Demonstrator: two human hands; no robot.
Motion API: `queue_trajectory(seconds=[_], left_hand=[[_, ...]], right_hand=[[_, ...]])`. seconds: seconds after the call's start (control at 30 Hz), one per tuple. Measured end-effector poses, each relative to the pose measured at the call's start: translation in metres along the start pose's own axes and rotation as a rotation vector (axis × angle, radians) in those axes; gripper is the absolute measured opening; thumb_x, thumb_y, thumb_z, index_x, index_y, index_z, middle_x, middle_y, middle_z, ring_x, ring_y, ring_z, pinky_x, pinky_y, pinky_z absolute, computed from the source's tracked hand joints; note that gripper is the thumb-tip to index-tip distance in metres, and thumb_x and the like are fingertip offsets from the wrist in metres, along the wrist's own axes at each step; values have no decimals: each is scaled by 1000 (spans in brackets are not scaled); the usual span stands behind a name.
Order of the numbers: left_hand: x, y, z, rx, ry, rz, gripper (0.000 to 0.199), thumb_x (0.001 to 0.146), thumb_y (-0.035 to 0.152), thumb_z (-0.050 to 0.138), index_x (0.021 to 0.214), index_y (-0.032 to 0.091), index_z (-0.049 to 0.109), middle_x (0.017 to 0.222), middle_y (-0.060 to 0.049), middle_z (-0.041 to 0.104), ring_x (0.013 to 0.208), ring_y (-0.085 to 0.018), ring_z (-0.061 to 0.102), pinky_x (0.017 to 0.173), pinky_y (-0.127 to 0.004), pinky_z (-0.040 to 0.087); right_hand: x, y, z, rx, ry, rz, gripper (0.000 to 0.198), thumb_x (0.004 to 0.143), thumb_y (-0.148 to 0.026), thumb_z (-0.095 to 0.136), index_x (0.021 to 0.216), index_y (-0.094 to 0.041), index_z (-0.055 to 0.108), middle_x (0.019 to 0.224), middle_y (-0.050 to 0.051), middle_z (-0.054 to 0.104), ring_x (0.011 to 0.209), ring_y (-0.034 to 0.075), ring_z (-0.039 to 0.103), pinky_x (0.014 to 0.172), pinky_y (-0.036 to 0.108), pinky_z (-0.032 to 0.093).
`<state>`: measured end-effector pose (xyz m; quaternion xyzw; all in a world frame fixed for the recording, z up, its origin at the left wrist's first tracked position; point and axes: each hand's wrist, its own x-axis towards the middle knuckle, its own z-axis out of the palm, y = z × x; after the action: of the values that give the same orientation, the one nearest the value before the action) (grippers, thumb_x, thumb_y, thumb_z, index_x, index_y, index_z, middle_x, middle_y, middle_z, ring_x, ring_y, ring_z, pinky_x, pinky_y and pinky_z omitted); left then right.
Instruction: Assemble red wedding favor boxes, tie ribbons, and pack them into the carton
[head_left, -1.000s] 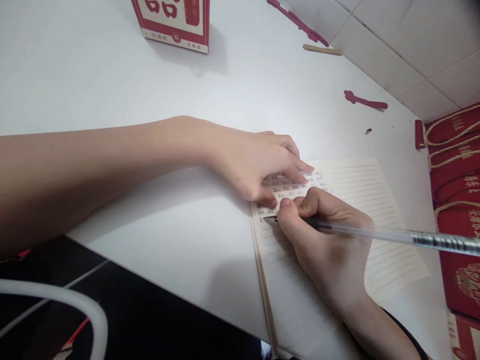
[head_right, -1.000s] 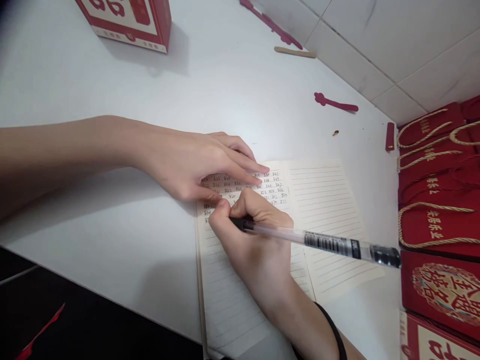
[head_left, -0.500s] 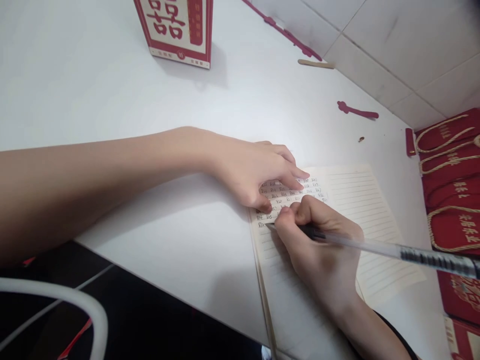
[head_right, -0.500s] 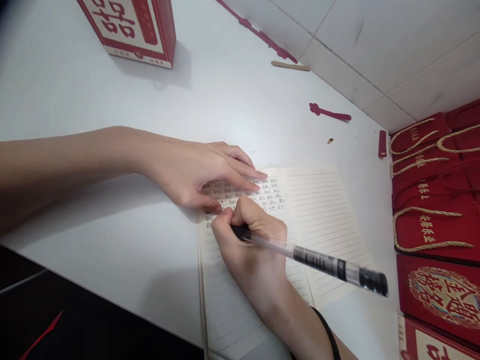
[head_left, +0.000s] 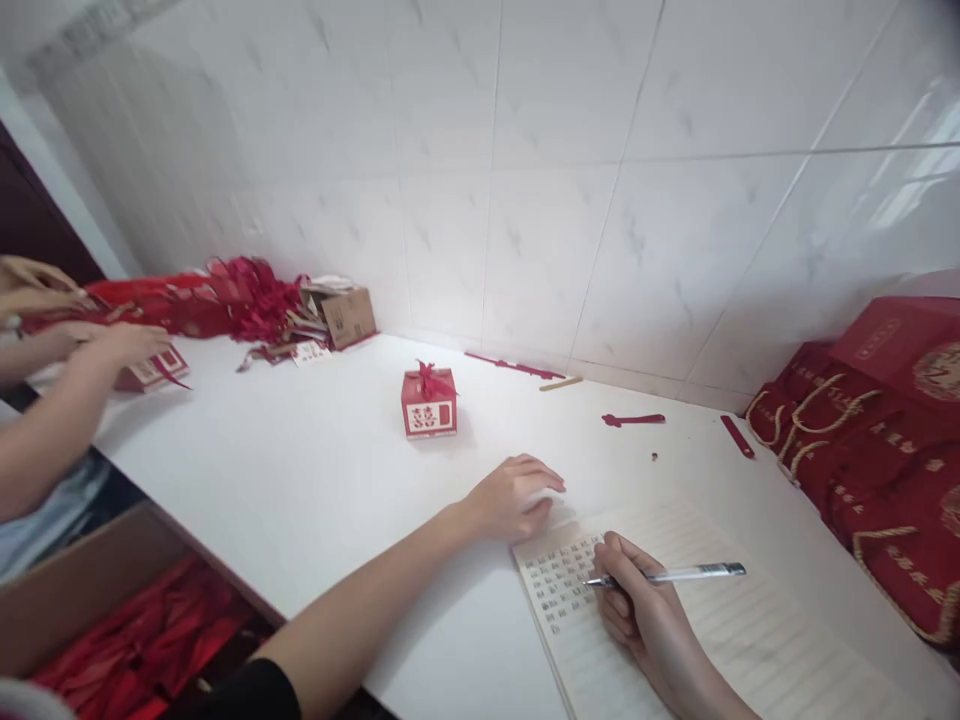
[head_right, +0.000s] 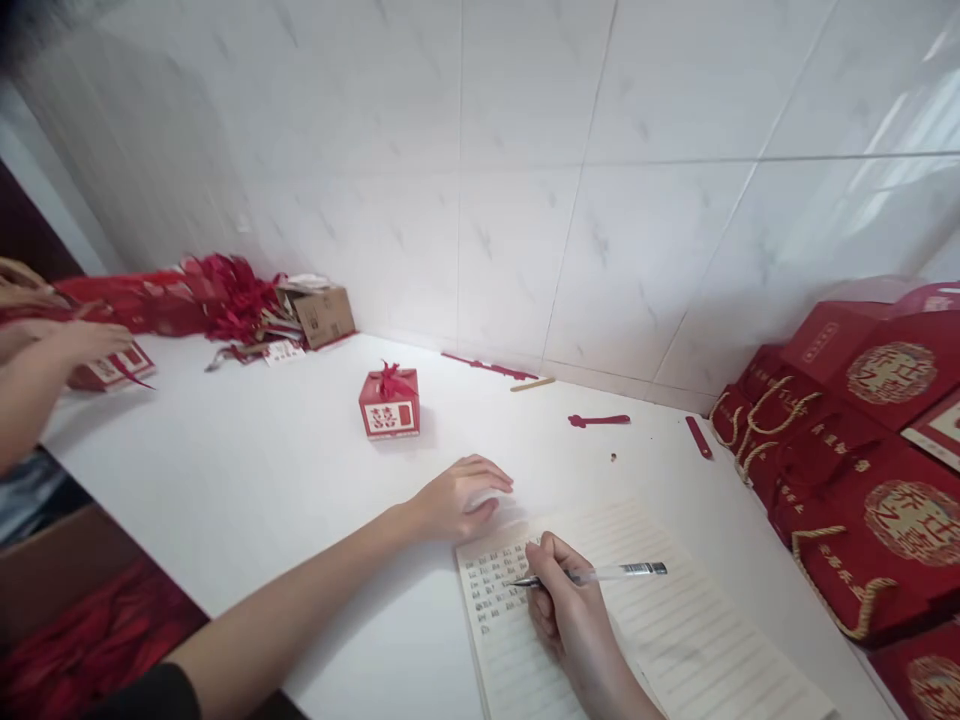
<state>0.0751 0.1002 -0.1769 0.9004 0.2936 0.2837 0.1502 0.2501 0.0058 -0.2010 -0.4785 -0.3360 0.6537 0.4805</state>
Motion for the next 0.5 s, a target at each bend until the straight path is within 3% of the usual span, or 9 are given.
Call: queue_trajectory(seconds=[0.1, 0.23, 0.3, 0.37, 0.5], left_hand=[[-6, -13, -20, 270, 392, -133, 30, 81, 18, 45, 108, 22, 55, 119, -8, 59, 118, -21, 48, 106, -39, 32], [-17, -36, -57, 430, 841, -616, 47, 78, 25, 54, 122, 23, 39, 137, -12, 41, 132, -24, 33, 109, -42, 24], [-21, -45, -69, 395, 896, -879, 62, 74, 33, 61, 127, 24, 30, 140, -14, 35, 133, -27, 29, 107, -47, 26], [-21, -50, -74, 376, 849, -1022, 78, 68, 42, 67, 130, 23, 24, 140, -16, 33, 134, -30, 28, 104, -51, 27], [-5, -49, -72, 440, 758, -1047, 94, 61, 50, 72, 133, 22, 18, 143, -19, 26, 136, -30, 21, 105, -51, 24]], right_hand=[[1, 1, 2, 7, -34, -48, 63, 61, -60, 73, 63, -19, 25, 43, -9, 28, 36, 3, 18, 35, 16, 8], [3, 1, 5, -40, -65, -90, 57, 66, -57, 68, 63, -20, 25, 43, -9, 30, 36, 4, 20, 36, 17, 7], [3, 1, 7, -70, -82, -98, 55, 67, -54, 67, 63, -20, 25, 43, -8, 30, 36, 4, 20, 36, 17, 7], [2, -1, 9, -98, -96, -112, 52, 67, -52, 65, 63, -20, 24, 43, -8, 31, 37, 3, 19, 37, 17, 7], [1, -2, 12, -134, -111, -142, 50, 66, -50, 63, 62, -19, 24, 43, -8, 30, 37, 3, 18, 38, 17, 7]])
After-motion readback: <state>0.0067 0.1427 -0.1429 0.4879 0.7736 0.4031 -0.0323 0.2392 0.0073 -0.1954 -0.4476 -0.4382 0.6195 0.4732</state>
